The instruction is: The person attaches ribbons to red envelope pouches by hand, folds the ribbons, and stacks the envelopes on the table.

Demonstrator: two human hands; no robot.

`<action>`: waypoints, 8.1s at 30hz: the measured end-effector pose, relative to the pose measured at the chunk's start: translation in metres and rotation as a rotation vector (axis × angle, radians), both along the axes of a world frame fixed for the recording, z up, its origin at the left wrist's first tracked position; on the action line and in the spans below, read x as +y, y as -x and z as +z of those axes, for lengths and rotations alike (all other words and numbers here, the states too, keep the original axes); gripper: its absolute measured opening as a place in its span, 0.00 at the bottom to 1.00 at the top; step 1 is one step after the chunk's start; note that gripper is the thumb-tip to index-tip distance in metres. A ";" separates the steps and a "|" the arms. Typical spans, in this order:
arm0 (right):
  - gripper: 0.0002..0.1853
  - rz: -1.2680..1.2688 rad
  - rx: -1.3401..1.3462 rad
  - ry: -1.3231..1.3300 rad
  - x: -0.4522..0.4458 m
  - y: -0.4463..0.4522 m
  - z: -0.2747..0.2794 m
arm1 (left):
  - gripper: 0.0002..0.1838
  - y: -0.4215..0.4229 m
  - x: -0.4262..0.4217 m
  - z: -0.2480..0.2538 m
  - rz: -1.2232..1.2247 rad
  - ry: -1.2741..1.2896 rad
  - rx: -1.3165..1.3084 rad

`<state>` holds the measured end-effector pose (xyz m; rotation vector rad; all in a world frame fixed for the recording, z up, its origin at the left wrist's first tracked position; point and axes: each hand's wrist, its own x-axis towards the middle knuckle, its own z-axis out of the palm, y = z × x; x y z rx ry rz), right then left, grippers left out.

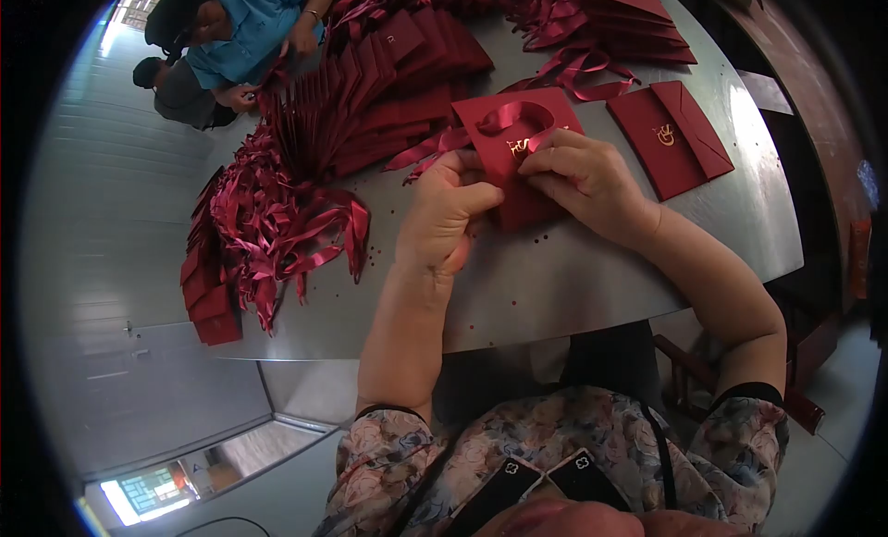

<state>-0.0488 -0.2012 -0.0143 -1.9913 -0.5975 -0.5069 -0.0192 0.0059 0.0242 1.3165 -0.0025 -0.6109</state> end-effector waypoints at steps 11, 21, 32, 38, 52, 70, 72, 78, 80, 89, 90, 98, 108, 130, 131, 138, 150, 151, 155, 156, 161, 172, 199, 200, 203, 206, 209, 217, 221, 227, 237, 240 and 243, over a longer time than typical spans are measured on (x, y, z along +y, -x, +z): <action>0.09 -0.015 0.181 -0.105 0.001 0.004 0.004 | 0.16 0.002 -0.011 -0.004 0.166 0.003 -0.070; 0.04 -0.009 0.009 0.111 0.006 0.007 0.007 | 0.11 0.000 -0.008 -0.015 0.070 -0.013 -0.115; 0.05 -0.141 -0.009 0.324 0.009 0.023 0.022 | 0.10 0.015 -0.023 -0.013 0.076 -0.086 -0.323; 0.06 -0.175 0.012 0.409 0.011 0.031 0.024 | 0.12 0.021 -0.027 -0.012 0.042 -0.161 -0.389; 0.06 -0.038 0.438 -0.167 0.000 0.012 0.013 | 0.08 -0.001 -0.015 -0.021 -0.288 -0.230 -0.319; 0.10 -0.140 0.742 -0.158 -0.042 -0.020 0.014 | 0.08 0.005 -0.020 -0.020 -0.355 -0.314 -0.398; 0.04 0.065 0.758 -0.845 -0.041 -0.024 0.004 | 0.08 0.004 -0.019 -0.022 -0.353 -0.326 -0.411; 0.04 0.318 0.812 -1.164 -0.044 -0.020 0.011 | 0.08 0.004 -0.020 -0.019 -0.343 -0.334 -0.405; 0.05 0.341 0.825 -1.169 -0.047 -0.021 0.011 | 0.09 0.005 -0.020 -0.017 -0.335 -0.338 -0.405; 0.06 0.242 0.797 -1.293 -0.040 -0.015 0.016 | 0.10 0.003 -0.018 -0.022 -0.324 -0.375 -0.415; 0.06 0.220 0.811 -1.322 -0.039 -0.014 0.019 | 0.10 0.004 -0.018 -0.019 -0.328 -0.384 -0.420; 0.10 0.218 1.106 -1.350 -0.030 -0.024 -0.018 | 0.06 -0.002 -0.012 -0.021 -0.413 -0.482 -0.434; 0.16 0.309 1.046 -1.312 -0.028 -0.024 -0.007 | 0.04 -0.013 0.027 0.014 -0.350 -0.766 -0.475; 0.21 0.323 0.956 -1.270 -0.027 -0.023 -0.015 | 0.05 -0.016 0.027 0.006 -0.258 -0.728 -0.440; 0.21 0.325 0.959 -1.269 -0.027 -0.023 -0.015 | 0.05 -0.017 0.028 0.005 -0.255 -0.729 -0.439; 0.19 0.322 0.936 -1.287 -0.026 -0.025 -0.018 | 0.04 -0.025 0.037 -0.001 -0.313 -0.729 -0.574; 0.17 0.340 0.983 -1.259 -0.029 -0.028 -0.021 | 0.04 -0.022 0.045 0.010 -0.353 -0.684 -0.547; 0.17 0.365 0.988 -1.262 -0.030 -0.028 -0.021 | 0.04 -0.023 0.048 0.009 -0.364 -0.688 -0.557; 0.17 0.332 0.963 -1.159 -0.027 -0.026 -0.018 | 0.03 -0.032 0.065 0.014 -0.323 -0.723 -0.421; 0.16 0.318 0.940 -1.156 -0.025 -0.026 -0.017 | 0.03 -0.035 0.073 0.013 -0.255 -0.730 -0.360; 0.16 0.313 0.898 -1.178 -0.024 -0.026 -0.016 | 0.02 -0.042 0.088 0.000 -0.159 -0.765 -0.259; 0.23 0.159 0.337 -0.131 -0.014 -0.003 0.005 | 0.02 -0.056 0.090 -0.019 -0.023 -0.587 -0.337; 0.17 -0.596 -0.623 0.477 -0.066 -0.021 0.106 | 0.09 -0.059 0.074 -0.029 0.492 -0.413 -0.474; 0.19 -0.639 -0.641 0.495 -0.083 -0.043 0.109 | 0.09 -0.057 0.069 -0.027 0.467 -0.432 -0.505; 0.22 -0.691 -0.566 0.546 -0.125 -0.106 0.107 | 0.10 -0.054 0.062 -0.027 0.430 -0.461 -0.488; 0.24 -0.645 -0.497 0.584 -0.156 -0.151 0.063 | 0.10 -0.057 0.063 -0.033 0.407 -0.512 -0.522; 0.25 -0.509 0.010 0.852 -0.159 -0.159 0.034 | 0.10 -0.057 0.060 -0.032 0.395 -0.481 -0.530; 0.28 -0.426 0.111 1.028 -0.148 -0.160 0.040 | 0.09 -0.054 0.052 -0.030 0.339 -0.517 -0.460; 0.28 -0.454 0.067 0.959 -0.151 -0.145 0.053 | 0.09 -0.060 0.060 -0.036 0.348 -0.479 -0.452; 0.22 -0.580 0.024 0.803 -0.153 -0.071 0.055 | 0.09 -0.056 0.057 -0.029 0.384 -0.407 -0.406; 0.27 -0.634 0.333 0.781 -0.113 0.048 0.012 | 0.10 -0.058 0.049 -0.045 0.320 -0.574 -0.670; 0.26 -0.611 0.345 0.832 -0.092 0.051 0.033 | 0.12 -0.056 0.044 -0.042 0.334 -0.533 -0.715; 0.20 -0.572 0.231 0.725 -0.085 0.038 0.040 | 0.14 -0.052 0.044 -0.032 0.342 -0.533 -0.621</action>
